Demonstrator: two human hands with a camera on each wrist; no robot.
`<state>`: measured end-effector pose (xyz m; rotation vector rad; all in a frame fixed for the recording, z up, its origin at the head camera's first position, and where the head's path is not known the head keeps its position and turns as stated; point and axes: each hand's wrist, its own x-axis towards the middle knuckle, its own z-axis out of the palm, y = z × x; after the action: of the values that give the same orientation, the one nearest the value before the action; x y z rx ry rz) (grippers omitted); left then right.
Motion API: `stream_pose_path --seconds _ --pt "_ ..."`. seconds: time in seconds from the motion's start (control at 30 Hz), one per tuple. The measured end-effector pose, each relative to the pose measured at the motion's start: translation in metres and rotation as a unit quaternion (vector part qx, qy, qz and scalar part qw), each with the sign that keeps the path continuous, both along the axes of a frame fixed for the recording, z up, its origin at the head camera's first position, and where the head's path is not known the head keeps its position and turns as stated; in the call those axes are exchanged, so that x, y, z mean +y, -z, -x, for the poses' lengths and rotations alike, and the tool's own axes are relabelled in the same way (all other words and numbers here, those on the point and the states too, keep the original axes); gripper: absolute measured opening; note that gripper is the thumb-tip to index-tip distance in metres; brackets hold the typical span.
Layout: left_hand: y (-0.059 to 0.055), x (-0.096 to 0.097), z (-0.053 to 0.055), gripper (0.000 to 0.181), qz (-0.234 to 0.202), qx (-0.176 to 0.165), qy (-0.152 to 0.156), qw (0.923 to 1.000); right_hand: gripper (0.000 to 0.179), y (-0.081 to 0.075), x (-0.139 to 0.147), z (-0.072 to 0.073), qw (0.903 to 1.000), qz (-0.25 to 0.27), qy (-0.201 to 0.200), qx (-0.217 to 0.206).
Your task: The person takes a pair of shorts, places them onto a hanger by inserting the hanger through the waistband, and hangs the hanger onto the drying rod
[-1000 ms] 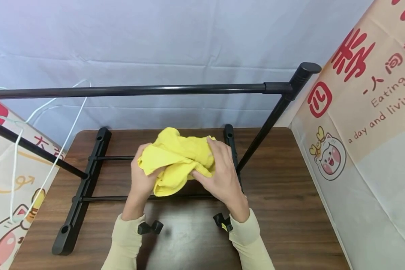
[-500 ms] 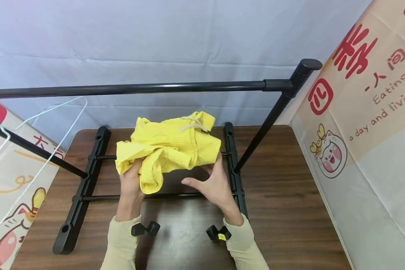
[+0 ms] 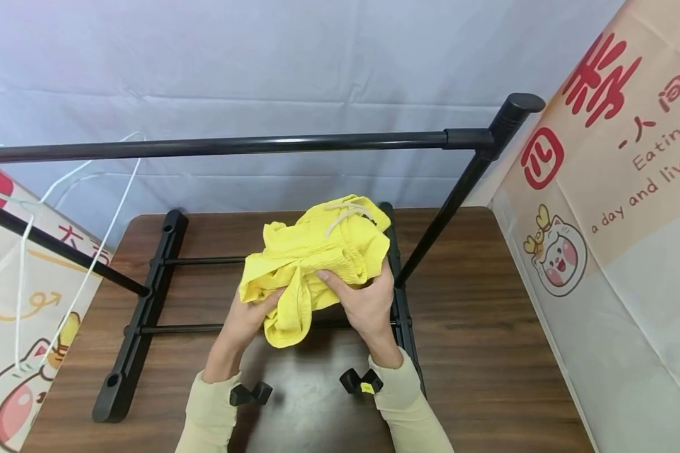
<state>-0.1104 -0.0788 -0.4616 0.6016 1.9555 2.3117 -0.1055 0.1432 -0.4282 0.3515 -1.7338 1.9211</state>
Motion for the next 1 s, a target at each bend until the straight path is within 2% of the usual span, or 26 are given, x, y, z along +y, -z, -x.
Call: stream_pose_path --seconds 0.1,0.2,0.3,0.4,0.5,0.6,0.67,0.77,0.83,1.0 --pt "0.000 -0.009 0.000 0.085 0.063 -0.048 0.009 0.9968 0.067 -0.006 0.005 0.002 0.9998 0.001 -0.002 0.019" --pt "-0.003 -0.024 0.002 0.109 0.147 -0.071 -0.006 0.9866 0.077 -0.009 0.012 0.004 0.9991 -0.021 0.001 0.037" --pt "-0.010 -0.038 0.003 0.125 0.233 -0.060 -0.036 0.9701 0.079 -0.011 0.018 0.004 0.9964 -0.061 0.010 0.058" --pt "-0.021 -0.044 0.003 0.128 0.284 -0.017 -0.066 0.9563 0.074 -0.011 0.021 0.004 0.9895 -0.114 0.017 0.087" --pt "-0.035 -0.039 0.001 0.128 0.292 0.041 -0.075 0.9527 0.073 -0.011 0.020 0.006 0.9813 -0.154 0.015 0.115" --pt "-0.045 -0.027 0.001 0.129 0.288 0.095 -0.059 0.9512 0.074 -0.009 0.017 0.006 0.9779 -0.165 0.001 0.129" --pt "-0.050 -0.015 0.002 0.132 0.288 0.115 -0.046 0.9495 0.074 -0.008 0.014 0.006 0.9771 -0.166 -0.012 0.132" --pt "-0.054 0.000 0.002 0.138 0.288 0.115 -0.032 0.9500 0.074 -0.006 0.009 0.003 0.9747 -0.176 -0.038 0.133" --pt "-0.056 0.009 0.002 0.138 0.288 0.103 -0.028 0.9517 0.076 -0.005 0.006 0.001 0.9737 -0.184 -0.055 0.123" --pt "-0.052 0.022 0.003 0.125 0.299 0.095 -0.050 0.9481 0.085 -0.005 0.001 -0.003 0.9751 -0.193 -0.066 0.085"
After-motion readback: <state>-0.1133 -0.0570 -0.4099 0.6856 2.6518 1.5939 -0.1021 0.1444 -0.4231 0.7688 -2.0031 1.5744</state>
